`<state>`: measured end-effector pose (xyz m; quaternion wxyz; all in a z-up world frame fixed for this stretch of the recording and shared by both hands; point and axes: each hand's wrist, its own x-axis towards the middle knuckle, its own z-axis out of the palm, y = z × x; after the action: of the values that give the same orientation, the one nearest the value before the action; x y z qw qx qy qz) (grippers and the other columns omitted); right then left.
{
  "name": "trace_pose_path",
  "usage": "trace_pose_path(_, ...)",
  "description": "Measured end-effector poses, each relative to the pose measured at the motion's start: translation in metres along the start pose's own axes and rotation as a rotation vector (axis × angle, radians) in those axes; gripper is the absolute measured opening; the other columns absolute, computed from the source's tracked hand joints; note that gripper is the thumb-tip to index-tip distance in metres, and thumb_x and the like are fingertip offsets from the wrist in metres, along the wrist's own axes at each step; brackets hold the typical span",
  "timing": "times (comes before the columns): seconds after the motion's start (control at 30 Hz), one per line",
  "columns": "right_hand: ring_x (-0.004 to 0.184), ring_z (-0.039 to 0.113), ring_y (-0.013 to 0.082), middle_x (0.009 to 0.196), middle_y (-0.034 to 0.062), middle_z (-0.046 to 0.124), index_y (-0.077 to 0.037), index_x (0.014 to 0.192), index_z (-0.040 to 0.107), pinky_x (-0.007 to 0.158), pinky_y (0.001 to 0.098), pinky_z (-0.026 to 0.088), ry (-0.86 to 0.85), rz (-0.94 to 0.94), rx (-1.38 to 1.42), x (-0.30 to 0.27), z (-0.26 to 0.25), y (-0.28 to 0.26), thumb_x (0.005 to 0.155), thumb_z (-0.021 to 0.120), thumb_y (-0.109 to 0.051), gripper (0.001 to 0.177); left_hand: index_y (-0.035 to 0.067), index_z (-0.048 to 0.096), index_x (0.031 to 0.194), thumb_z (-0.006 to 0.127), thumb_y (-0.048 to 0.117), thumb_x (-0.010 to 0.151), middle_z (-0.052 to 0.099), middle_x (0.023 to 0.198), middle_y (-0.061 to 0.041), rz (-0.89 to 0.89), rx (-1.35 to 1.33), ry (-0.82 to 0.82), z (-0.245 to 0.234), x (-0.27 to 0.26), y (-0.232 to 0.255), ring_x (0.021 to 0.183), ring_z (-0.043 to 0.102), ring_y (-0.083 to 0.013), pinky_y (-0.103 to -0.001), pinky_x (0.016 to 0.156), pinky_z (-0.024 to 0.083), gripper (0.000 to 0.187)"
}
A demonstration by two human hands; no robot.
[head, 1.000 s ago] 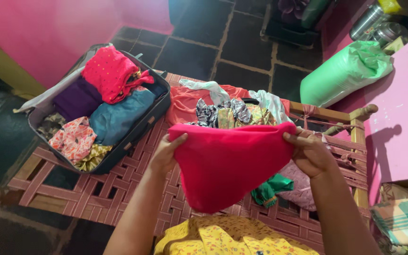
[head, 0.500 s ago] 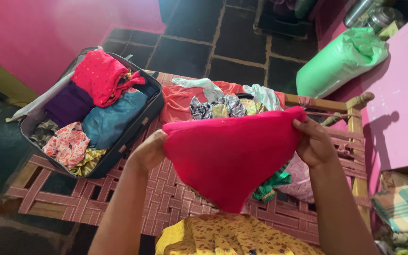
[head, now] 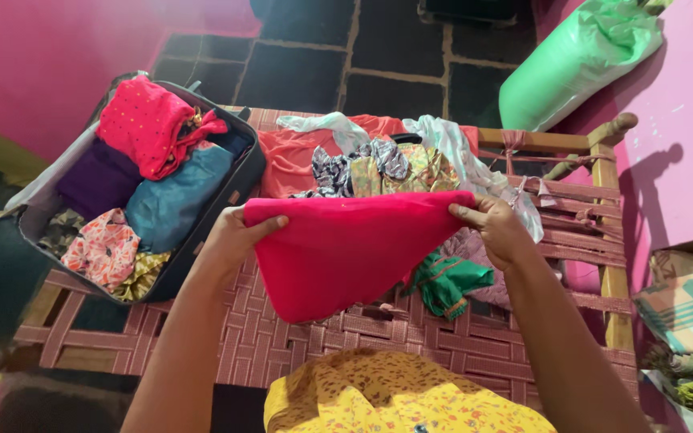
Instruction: The person folds several garments by hand on a woven cot and places them into an open suitcase. Items handled include a purple top, a red sari with green border, a floral blouse, and a green cloth. The person smooths and folds each piece before stacking it in the suitcase.
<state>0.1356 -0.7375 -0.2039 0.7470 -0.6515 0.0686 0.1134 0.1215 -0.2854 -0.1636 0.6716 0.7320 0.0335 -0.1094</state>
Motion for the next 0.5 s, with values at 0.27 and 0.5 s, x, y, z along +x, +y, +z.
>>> trace_pose_path(0.27,0.100,0.071,0.0190,0.108,0.0095,0.076,0.000,0.110,0.072,0.097,0.0331,0.053,-0.194,0.037,0.505,0.002,0.013,-0.003,0.096,0.067,-0.012,0.019,0.001,0.074,0.111,0.078,0.011,0.090,0.076,0.101,-0.003,0.129,-0.340,0.003,0.013,-0.026,-0.023,0.092,0.070,-0.0104,-0.029,0.087,0.057,0.024)
trace_pose_path(0.5,0.090,0.069,0.0166,0.102,0.0085,0.077,-0.002,0.112,0.074,0.089,0.0325,0.053,-0.092,0.177,-0.136,0.012,0.015,0.004,0.089,0.076,-0.015,0.027,0.001,0.074,0.109,0.074,0.019,0.090,0.079,0.099,-0.007,-0.181,-0.528,0.049,0.014,-0.025,-0.035,0.088,0.073,-0.0145,-0.032,0.083,0.058,0.026)
